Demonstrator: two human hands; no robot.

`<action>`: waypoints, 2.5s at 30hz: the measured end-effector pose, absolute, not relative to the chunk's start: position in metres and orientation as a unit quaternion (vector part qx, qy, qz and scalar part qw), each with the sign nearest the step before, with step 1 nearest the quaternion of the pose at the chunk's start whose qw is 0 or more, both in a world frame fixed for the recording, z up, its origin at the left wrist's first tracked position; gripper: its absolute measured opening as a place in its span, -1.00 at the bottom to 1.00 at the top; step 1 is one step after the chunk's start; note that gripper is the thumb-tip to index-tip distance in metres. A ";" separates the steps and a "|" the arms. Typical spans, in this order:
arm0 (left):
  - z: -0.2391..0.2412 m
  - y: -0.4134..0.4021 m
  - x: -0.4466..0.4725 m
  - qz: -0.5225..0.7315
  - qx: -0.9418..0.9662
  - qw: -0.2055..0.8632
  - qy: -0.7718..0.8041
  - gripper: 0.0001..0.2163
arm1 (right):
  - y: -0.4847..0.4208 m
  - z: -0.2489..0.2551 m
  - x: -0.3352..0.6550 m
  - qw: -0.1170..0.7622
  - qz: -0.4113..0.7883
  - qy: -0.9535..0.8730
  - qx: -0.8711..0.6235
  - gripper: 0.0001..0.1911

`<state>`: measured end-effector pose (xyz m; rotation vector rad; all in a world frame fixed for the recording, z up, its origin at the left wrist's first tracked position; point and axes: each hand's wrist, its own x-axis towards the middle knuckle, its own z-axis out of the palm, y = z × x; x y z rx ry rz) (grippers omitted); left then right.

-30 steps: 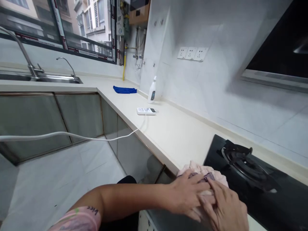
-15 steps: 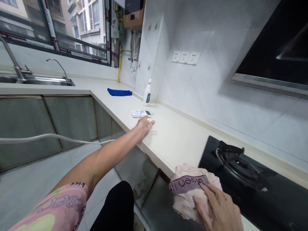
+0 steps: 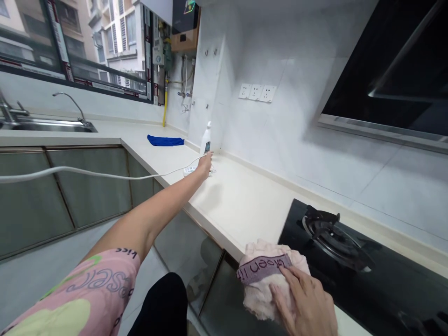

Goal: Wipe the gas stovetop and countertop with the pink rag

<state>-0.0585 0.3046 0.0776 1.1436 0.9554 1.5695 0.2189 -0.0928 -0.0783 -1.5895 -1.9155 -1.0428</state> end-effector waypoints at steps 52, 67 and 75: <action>0.010 0.238 -0.104 0.415 0.729 0.180 0.514 -0.70 | -0.094 -0.088 0.226 0.182 -0.399 -0.687 -0.580 -0.58; 0.007 0.268 -0.053 0.260 0.824 0.062 0.500 -0.63 | -0.096 -0.075 0.205 0.238 -0.374 -0.672 -0.593 -0.62; 0.016 0.265 -0.050 0.181 0.873 0.052 0.450 -0.77 | -0.096 -0.071 0.201 0.249 -0.366 -0.666 -0.601 -0.63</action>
